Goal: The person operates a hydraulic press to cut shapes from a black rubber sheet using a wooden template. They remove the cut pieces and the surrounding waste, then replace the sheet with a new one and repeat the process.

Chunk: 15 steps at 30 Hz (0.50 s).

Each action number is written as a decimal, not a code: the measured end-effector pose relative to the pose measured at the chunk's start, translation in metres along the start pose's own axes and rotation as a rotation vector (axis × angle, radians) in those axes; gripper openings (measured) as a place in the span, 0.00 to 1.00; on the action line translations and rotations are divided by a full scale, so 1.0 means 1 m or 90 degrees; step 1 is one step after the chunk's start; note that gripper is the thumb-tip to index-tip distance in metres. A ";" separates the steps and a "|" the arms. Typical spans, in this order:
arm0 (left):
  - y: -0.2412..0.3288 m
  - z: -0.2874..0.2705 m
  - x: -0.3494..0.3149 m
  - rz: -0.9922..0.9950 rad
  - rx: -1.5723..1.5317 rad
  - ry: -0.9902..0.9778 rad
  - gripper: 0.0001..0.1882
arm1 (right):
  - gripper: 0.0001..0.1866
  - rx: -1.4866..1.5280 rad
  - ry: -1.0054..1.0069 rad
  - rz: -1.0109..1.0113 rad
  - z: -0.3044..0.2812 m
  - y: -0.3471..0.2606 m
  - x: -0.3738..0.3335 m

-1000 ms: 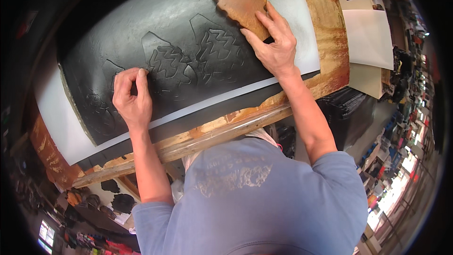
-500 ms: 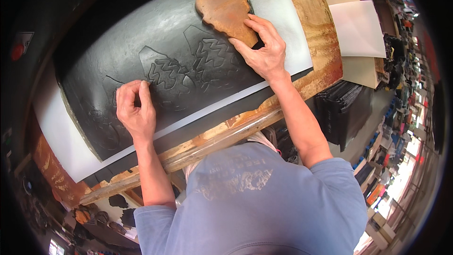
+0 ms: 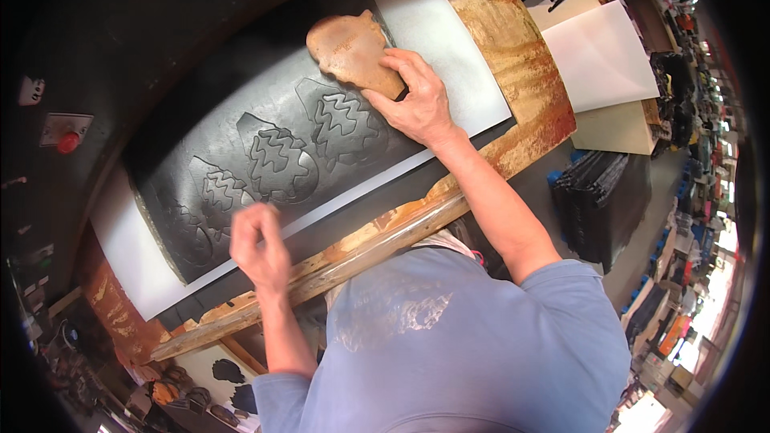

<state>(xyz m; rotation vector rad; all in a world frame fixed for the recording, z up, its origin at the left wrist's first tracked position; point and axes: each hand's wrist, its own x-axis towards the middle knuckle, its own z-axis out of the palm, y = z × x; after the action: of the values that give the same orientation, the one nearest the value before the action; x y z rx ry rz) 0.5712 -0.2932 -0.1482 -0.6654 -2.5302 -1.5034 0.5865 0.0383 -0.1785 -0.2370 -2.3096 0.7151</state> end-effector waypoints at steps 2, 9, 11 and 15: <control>0.018 0.004 -0.035 0.010 -0.036 -0.045 0.04 | 0.24 0.029 0.020 -0.003 0.003 0.001 0.002; 0.019 0.039 -0.093 0.117 0.145 -0.085 0.09 | 0.06 0.192 0.125 0.063 -0.025 -0.012 0.029; 0.014 0.041 -0.094 0.115 0.153 -0.070 0.11 | 0.06 0.215 0.156 -0.003 -0.042 -0.024 0.051; 0.017 0.040 -0.091 0.091 0.185 -0.035 0.10 | 0.07 0.201 0.143 -0.183 -0.055 -0.042 0.099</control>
<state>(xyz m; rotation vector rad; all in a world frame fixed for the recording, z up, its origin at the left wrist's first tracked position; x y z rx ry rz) 0.6644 -0.2799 -0.1836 -0.8297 -2.6027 -1.0587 0.5517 0.0622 -0.0653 0.1503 -1.9335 0.8427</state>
